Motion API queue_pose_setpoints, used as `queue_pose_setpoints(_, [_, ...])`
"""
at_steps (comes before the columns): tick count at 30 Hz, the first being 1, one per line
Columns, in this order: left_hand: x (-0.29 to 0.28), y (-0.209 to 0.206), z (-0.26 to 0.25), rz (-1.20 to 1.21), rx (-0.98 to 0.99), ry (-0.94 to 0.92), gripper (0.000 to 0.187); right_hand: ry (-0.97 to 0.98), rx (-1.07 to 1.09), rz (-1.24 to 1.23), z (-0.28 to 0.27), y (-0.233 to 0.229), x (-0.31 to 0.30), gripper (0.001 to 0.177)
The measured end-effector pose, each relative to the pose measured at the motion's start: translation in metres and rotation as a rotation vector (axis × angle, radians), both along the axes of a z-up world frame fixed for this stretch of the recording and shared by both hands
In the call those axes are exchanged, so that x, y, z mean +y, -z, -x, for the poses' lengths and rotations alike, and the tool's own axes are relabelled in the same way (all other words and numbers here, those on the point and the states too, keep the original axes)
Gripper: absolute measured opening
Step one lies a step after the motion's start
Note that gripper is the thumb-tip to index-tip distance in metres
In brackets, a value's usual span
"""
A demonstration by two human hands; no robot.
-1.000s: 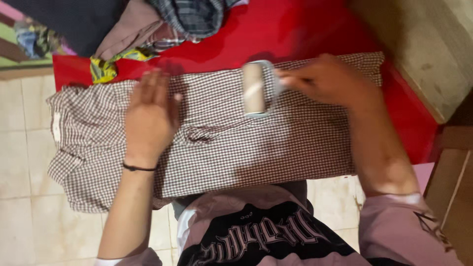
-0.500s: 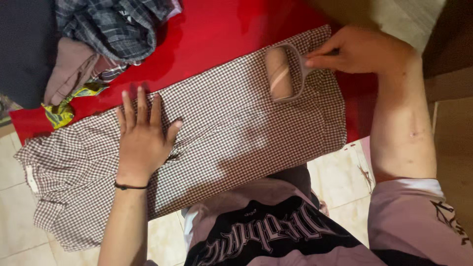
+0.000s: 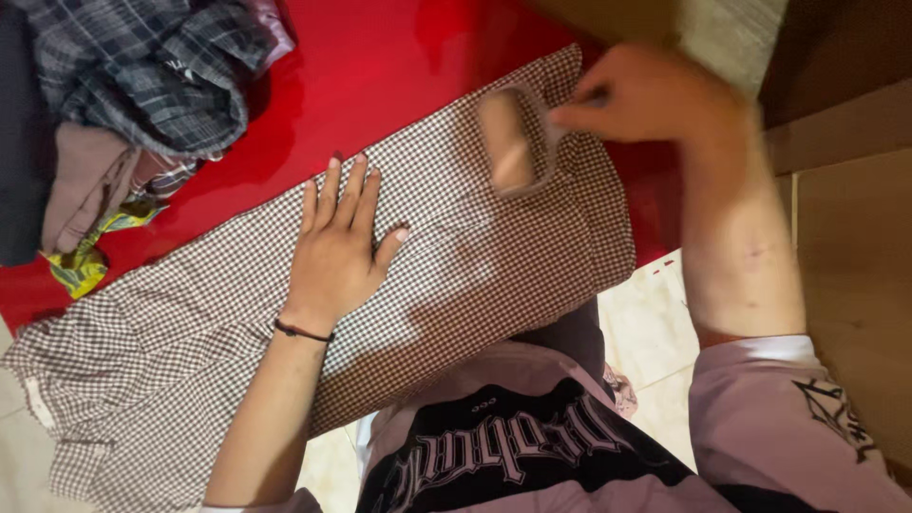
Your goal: The person uses a lint roller to remove lint from a checkered shirt laid on a red table. They repeatedly roll the sticky roller over the shirt's surface, adjusting the shirt's position and folding it to reach different areas.
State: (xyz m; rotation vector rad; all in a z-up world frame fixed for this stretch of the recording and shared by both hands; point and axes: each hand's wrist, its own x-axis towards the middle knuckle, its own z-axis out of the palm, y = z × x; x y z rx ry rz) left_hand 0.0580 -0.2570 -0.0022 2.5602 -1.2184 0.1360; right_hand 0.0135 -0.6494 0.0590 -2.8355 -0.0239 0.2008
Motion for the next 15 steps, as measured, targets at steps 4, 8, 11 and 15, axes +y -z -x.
queue_pose_setpoints(4, [0.001,0.002,0.000,0.021,-0.023,0.003,0.073,0.086,0.003,0.011,0.005,-0.004,-0.021,0.050])
queue_pose_setpoints(8, [0.002,0.001,0.002,0.019,0.007,-0.014,0.072,-0.033,-0.045,-0.045,-0.018,0.015,0.022,0.050])
queue_pose_setpoints(11, [0.001,-0.001,0.002,0.030,0.011,-0.009,0.071,-0.207,-0.292,-0.065,-0.027,0.025,0.044,0.049])
queue_pose_setpoints(15, [0.000,0.000,0.002,0.027,-0.006,-0.015,0.072,-0.023,0.012,-0.151,-0.017,0.025,0.012,0.048])
